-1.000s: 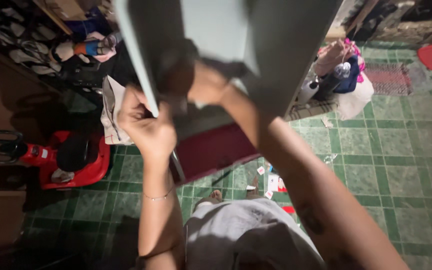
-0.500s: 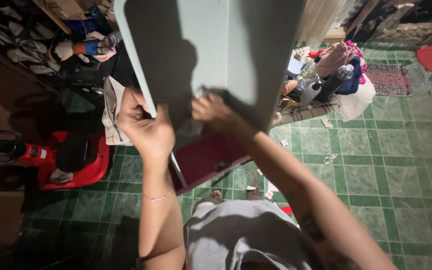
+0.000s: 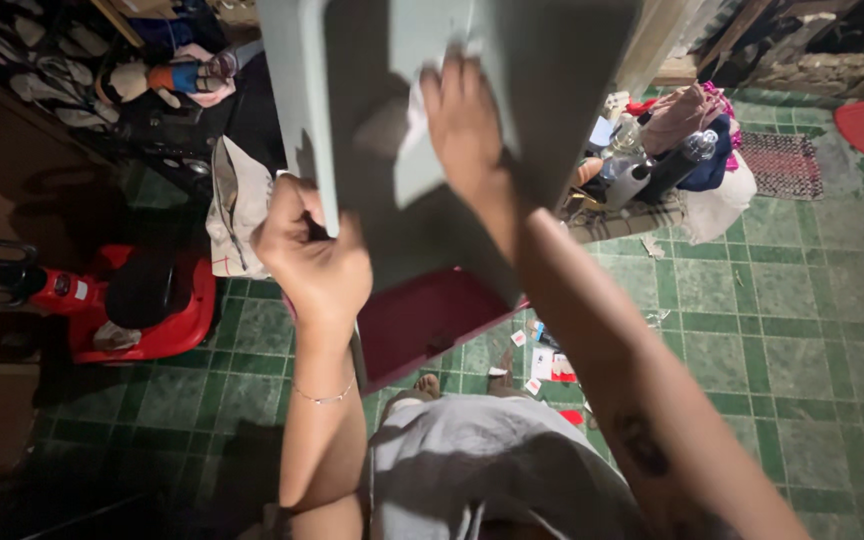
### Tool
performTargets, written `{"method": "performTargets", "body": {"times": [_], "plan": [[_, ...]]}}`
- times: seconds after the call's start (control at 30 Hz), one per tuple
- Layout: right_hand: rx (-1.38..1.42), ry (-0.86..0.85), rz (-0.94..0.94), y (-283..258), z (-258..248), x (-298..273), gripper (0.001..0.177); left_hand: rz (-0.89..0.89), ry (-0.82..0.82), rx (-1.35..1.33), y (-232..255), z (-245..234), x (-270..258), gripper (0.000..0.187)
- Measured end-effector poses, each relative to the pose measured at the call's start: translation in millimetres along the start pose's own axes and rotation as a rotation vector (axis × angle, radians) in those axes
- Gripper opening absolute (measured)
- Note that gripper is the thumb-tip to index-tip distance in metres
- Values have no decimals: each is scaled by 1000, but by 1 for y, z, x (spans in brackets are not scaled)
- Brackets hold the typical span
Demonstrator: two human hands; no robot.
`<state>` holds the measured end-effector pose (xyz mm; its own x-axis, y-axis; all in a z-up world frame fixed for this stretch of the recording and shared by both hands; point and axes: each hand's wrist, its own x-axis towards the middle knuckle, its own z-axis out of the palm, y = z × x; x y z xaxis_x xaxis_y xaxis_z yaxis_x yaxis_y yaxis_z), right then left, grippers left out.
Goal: The person empties a light green plastic storage bin, removes small items like hair ties and rings, and places them on a nearby table. They then wipe the inside of the bin with a cloth and place a folded white cloth inside.
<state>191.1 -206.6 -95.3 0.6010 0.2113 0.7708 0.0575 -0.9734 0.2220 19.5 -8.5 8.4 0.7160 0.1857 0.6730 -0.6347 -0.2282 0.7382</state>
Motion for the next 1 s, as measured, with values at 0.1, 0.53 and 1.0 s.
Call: {"method": "performTargets", "body": {"times": [0.1, 0.53, 1.0], "plan": [[146, -146, -55, -29, 7, -60, 34, 16, 11, -11, -6, 1, 1, 25], [958, -187, -403, -140, 15, -127, 17, 70, 232, -104, -13, -14, -5, 25], [573, -527, -19, -72, -30, -112, 14, 1, 227, -128, -31, -13, -7, 26]]}}
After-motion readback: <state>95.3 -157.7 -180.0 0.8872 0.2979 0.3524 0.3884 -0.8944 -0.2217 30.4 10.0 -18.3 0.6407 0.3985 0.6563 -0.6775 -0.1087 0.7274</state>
